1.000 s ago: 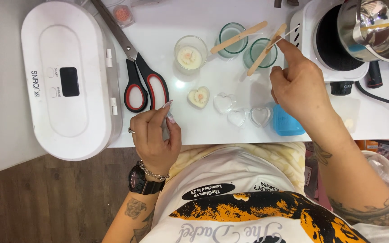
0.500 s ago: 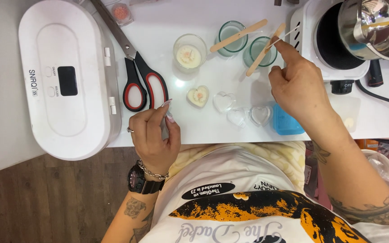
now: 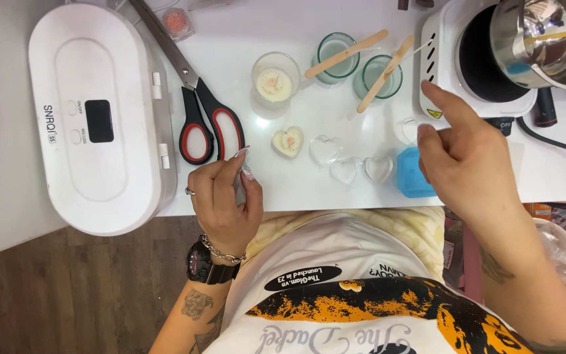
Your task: Preparing and pouring wax into heart-shaped molds and jars to create candles.
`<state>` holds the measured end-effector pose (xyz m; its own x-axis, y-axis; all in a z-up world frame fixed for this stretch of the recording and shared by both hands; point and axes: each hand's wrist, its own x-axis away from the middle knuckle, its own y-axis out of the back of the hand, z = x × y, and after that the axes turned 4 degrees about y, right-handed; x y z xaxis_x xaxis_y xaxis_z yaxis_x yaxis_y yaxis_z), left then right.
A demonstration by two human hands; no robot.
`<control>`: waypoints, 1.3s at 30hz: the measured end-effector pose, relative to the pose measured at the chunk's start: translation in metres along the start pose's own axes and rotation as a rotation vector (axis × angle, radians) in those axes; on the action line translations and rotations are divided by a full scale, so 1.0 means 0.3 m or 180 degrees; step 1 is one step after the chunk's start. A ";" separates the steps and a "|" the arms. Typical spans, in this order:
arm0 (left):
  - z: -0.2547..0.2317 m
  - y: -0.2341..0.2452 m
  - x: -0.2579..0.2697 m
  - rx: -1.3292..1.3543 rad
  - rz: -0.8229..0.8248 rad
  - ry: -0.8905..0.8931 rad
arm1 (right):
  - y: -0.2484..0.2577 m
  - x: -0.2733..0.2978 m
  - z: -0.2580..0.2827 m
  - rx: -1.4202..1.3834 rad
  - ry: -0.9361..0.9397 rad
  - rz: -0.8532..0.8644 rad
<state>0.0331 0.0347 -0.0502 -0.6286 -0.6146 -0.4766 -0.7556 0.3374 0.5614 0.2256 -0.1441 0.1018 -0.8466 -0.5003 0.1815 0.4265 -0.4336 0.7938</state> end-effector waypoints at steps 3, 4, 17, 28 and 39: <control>-0.001 0.000 0.001 -0.0009 -0.0007 0.0005 | 0.030 0.071 -0.023 -0.0354 -0.0448 0.0017; -0.003 0.000 0.001 -0.0020 -0.0014 0.0016 | 0.034 0.091 -0.045 -0.0584 -0.0445 0.0024; -0.012 -0.008 -0.002 -0.0092 -0.0087 0.0048 | -0.078 -0.150 0.054 0.0249 0.0345 0.0612; 0.000 -0.008 0.001 0.0023 -0.0088 0.0067 | -0.118 -0.225 0.051 0.0988 0.0675 0.0508; -0.004 -0.006 -0.001 0.0010 -0.0057 0.0096 | -0.133 -0.235 0.046 0.1279 0.0752 0.0549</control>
<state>0.0349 0.0334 -0.0504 -0.6092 -0.6419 -0.4657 -0.7672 0.3284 0.5509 0.2638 -0.0813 0.0654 -0.6593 -0.7157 0.2303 0.3582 -0.0298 0.9332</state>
